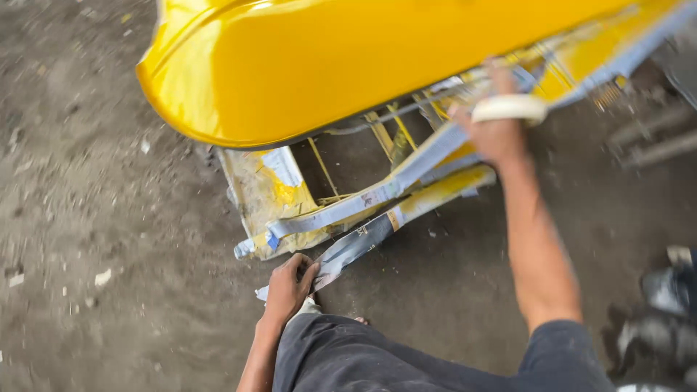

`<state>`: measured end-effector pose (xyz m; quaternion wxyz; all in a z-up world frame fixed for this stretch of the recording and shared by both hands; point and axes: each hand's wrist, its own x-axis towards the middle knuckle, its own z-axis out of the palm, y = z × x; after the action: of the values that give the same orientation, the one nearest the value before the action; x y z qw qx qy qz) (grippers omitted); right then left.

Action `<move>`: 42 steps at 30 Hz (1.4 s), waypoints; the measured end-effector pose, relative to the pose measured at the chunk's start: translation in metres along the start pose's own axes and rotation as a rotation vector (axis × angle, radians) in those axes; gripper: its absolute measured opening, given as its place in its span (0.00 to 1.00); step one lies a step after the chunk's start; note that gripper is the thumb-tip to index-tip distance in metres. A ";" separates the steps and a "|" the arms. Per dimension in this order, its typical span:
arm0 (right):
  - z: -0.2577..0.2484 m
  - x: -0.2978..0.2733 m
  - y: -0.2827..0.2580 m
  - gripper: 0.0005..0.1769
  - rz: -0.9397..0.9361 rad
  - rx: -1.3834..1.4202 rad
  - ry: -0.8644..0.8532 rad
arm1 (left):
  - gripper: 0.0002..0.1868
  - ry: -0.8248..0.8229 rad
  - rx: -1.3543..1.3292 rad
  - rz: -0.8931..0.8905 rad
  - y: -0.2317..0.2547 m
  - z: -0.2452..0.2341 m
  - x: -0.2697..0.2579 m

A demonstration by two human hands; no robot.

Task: The person tears strips of newspaper and secures them to the frame of a yellow vehicle using masking tape. They repeatedly tear paper, apply tape to the edges, and smooth the newspaper onto the vehicle's metal structure.

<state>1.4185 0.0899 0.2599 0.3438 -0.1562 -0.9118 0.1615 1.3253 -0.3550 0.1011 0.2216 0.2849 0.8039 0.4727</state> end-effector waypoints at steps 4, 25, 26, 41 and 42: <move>0.040 0.191 0.129 0.62 -0.106 -0.264 0.166 | 0.11 0.175 -0.022 -0.121 -0.007 0.003 -0.020; 0.007 -0.029 0.034 0.20 -0.039 -0.024 -0.114 | 0.10 0.374 0.014 -0.096 0.013 0.053 -0.087; 0.005 -0.064 0.029 0.21 0.109 0.140 -0.214 | 0.09 0.357 0.015 -0.117 0.013 0.062 -0.095; -0.014 -0.373 -0.012 0.28 0.626 0.144 -0.741 | 0.07 0.109 0.051 -0.120 -0.012 0.105 -0.165; -0.012 -0.384 -0.016 0.29 0.635 0.145 -0.715 | 0.09 0.079 0.077 -0.075 -0.022 0.105 -0.168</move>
<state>1.6982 -0.0740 0.0539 -0.0474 -0.3372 -0.8663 0.3654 1.5095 -0.4094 0.0482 0.1960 0.2441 0.8398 0.4436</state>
